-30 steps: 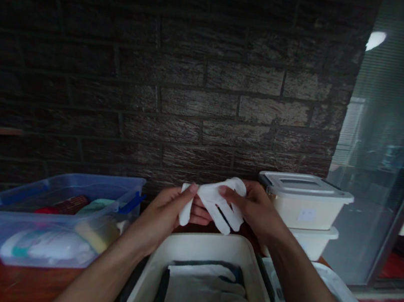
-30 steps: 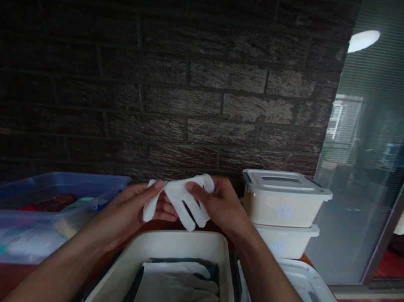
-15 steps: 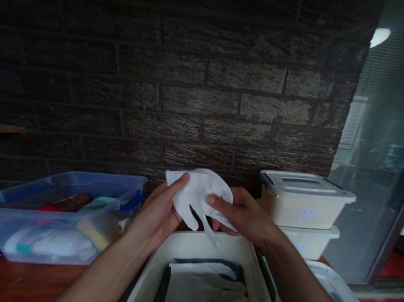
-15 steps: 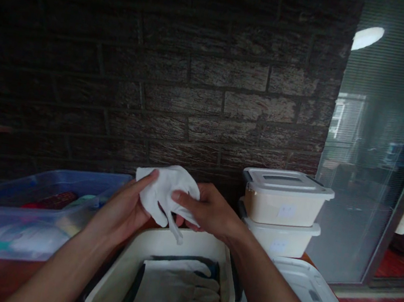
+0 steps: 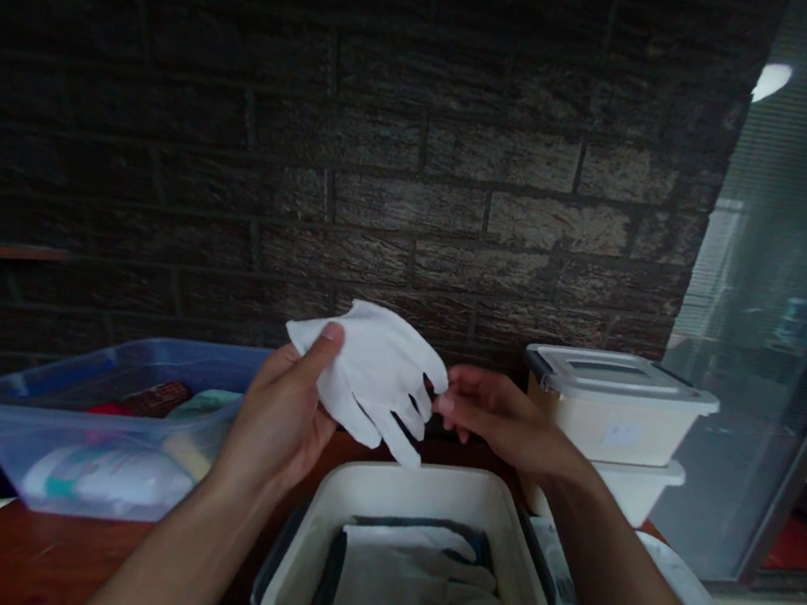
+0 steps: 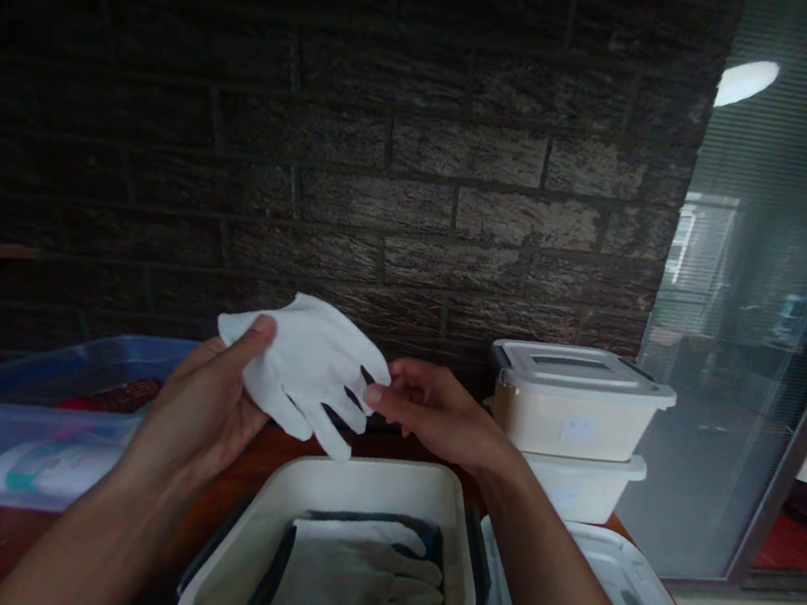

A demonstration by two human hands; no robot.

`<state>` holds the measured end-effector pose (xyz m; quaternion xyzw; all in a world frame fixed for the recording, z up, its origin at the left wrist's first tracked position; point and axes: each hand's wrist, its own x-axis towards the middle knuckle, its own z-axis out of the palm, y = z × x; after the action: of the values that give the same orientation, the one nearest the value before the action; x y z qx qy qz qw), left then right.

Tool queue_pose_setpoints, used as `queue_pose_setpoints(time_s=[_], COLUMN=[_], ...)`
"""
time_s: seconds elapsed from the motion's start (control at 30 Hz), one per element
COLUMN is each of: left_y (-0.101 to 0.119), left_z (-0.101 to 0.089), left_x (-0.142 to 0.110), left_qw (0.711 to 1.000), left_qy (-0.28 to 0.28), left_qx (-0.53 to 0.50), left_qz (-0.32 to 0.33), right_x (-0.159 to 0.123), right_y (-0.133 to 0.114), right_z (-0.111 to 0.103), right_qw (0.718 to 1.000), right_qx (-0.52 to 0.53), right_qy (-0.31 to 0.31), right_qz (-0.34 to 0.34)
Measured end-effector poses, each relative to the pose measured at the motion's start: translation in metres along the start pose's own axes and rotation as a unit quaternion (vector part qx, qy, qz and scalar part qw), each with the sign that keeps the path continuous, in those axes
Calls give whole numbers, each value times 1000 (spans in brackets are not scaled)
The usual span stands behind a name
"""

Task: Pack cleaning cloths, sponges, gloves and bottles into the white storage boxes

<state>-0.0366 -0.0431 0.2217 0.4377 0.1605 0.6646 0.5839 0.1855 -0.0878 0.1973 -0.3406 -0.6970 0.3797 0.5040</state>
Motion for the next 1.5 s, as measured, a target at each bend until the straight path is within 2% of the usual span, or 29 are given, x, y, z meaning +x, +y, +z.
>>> queue_pose_setpoints(time_s=[0.07,0.17,0.3,0.47,0.57,0.67,0.9,1.0,1.23,1.37,1.5], left_y=[-1,-2,-2,2,2,-1,-17,-19,-4,-4,-11], left_z=[6,11,8,-1,2,10,14,13,4,6,10], left_x=[-10,-19,-17,1,0,-9,-18,-17,-3,-4,-12], left_qw=[1000,999,998,1000,1000,1000,999,999,998,998,999], left_qy=[-15,-38,-48,-8,-2,-16,-17,-29,5,-9,-27], left_qx=[8,25,28,-6,-11,-10,-31,-44,-62,-54,-38], left_qz=[-9,-31,-41,7,16,5,-9,-8,30,13,0], right_x=[2,5,6,4,6,10,15,13,11,11,7], right_y=[3,9,17,16,16,20,27,24,33,30,16], right_z=[6,17,24,16,15,23,41,39,32,22,6], right_qw=[1000,998,992,989,992,993,993,993,987,983,979], right_qx=[-3,28,52,33,47,64,87,89,64,59,130], right_qy=[-4,-54,-106,-104,-98,-95,-75,-73,-124,-157,-147], right_qz=[-3,29,41,97,68,34,36,29,73,78,53])
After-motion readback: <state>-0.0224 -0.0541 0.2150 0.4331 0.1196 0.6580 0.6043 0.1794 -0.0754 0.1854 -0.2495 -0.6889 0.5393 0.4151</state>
